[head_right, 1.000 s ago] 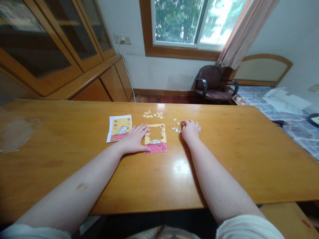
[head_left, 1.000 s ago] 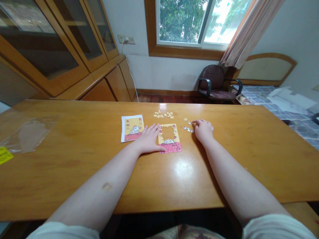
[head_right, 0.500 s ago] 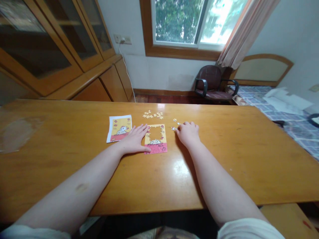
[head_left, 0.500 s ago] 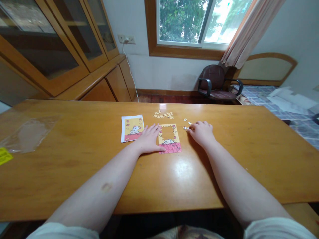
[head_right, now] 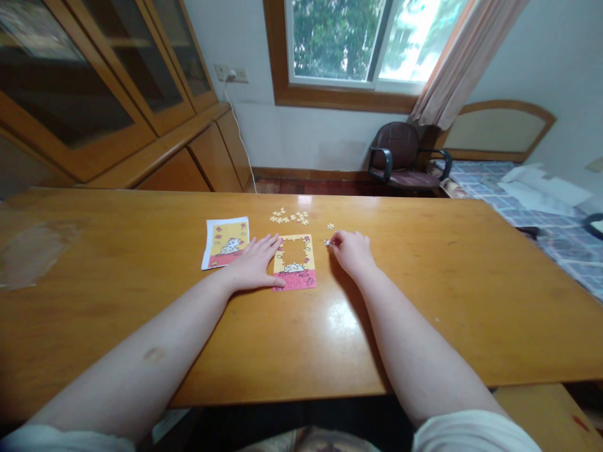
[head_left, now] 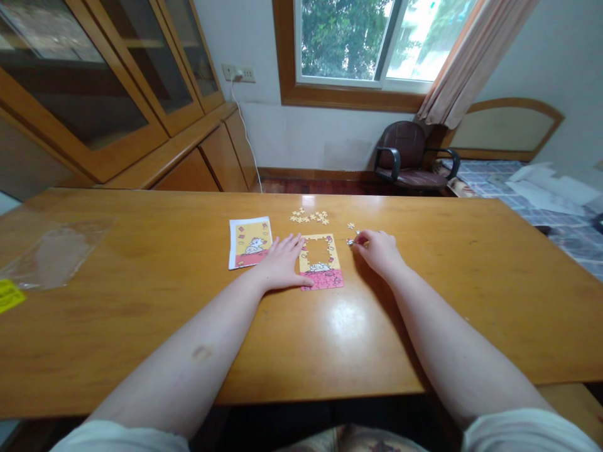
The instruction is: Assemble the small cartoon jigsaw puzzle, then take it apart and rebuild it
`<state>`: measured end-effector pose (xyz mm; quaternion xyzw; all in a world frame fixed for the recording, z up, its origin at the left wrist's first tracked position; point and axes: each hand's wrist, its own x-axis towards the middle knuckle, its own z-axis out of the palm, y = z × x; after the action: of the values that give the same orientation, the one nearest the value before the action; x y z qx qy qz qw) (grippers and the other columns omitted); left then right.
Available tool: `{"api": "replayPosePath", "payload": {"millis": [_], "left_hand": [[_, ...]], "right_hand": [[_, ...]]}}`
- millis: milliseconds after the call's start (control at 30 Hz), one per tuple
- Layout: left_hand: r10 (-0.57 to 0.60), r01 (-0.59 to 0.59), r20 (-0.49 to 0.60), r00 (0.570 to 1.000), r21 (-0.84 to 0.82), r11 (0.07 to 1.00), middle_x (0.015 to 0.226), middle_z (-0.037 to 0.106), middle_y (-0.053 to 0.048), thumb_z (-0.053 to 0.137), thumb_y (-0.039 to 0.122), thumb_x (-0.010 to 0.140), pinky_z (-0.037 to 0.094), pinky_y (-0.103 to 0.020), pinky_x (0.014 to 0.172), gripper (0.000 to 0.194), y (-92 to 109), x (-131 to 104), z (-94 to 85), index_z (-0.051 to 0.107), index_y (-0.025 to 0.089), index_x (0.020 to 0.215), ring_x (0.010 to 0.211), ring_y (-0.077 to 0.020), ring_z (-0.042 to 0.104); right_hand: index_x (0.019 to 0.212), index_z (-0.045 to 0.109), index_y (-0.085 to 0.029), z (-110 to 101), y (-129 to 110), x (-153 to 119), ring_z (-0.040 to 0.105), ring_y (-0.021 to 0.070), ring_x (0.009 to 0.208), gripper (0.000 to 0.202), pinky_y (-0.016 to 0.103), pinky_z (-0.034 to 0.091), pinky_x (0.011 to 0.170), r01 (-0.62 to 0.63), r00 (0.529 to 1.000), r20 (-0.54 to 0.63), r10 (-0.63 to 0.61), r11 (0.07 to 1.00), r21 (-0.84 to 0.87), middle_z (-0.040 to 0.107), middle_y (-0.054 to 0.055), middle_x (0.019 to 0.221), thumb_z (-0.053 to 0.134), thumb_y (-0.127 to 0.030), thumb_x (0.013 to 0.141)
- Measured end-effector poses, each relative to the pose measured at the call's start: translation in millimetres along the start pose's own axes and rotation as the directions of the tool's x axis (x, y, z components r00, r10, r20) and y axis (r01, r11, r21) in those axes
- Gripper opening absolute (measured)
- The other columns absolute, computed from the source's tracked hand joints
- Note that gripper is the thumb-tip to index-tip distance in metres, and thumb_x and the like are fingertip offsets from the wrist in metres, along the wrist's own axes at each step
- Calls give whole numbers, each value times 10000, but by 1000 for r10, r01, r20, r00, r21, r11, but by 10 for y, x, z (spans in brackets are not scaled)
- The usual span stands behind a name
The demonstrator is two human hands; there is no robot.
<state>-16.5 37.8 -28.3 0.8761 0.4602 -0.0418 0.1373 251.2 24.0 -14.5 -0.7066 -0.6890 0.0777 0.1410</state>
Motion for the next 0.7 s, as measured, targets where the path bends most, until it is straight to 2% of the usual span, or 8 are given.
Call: {"api": "replayPosePath", "payload": {"millis": [67, 167, 267, 500, 600, 700], "left_hand": [[0, 0, -1, 1000, -1, 1000, 1594, 76, -120, 500, 819, 636, 50, -515, 1178, 1179, 2, 1, 2, 107, 158, 1530, 1463, -334, 46], [-4, 4, -7, 1000, 1, 1000, 1593, 76, -123, 499, 824, 629, 54, -524, 1174, 1199, 1, 6, 17, 109, 135, 1529, 1462, -342, 45], [-4, 4, -22, 1000, 1, 1000, 1594, 69, -118, 492, 828, 627, 54, -525, 1173, 1198, -12, 13, 42, 115, 135, 1529, 1461, -341, 61], [7, -7, -39, 999, -1, 1000, 1596, 59, -108, 486, 834, 627, 43, -506, 1178, 1194, -42, 21, 79, 123, 141, 1529, 1464, -331, 51], [3, -3, -31, 1000, -2, 1000, 1596, 63, -108, 484, 837, 625, 44, -504, 1179, 1199, -36, 17, 72, 121, 138, 1529, 1464, -329, 54], [0, 0, -33, 999, 0, 1000, 1596, 67, -106, 485, 829, 629, 47, -508, 1176, 1181, -29, 13, 60, 124, 156, 1529, 1463, -332, 63]], "right_hand": [[901, 707, -226, -2, -45, -36, 580, 197, 895, 145, 336, 393, 834, 120, 993, -7, -120, 985, 120, 719, 28, 925, 578, -275, 857], [874, 726, -220, 28, -166, -115, 590, 168, 837, 131, 299, 416, 806, 289, 949, 38, -314, 909, 301, 719, 28, 866, 598, -229, 849], [840, 736, -224, 97, -302, -191, 595, 161, 799, 99, 318, 410, 841, 355, 913, 60, -403, 859, 370, 723, 23, 823, 638, -211, 834], [849, 737, -209, 267, -419, -233, 575, 156, 763, 61, 290, 399, 772, 387, 902, 50, -428, 855, 346, 708, 27, 757, 721, -212, 791], [850, 728, -206, 286, -415, -216, 576, 164, 786, 51, 304, 376, 790, 445, 877, 53, -478, 850, 283, 722, 33, 795, 712, -228, 807], [939, 718, -210, 205, -431, -235, 584, 190, 876, 125, 321, 356, 814, 497, 857, 55, -512, 851, 171, 727, 57, 916, 678, -277, 841]]}}
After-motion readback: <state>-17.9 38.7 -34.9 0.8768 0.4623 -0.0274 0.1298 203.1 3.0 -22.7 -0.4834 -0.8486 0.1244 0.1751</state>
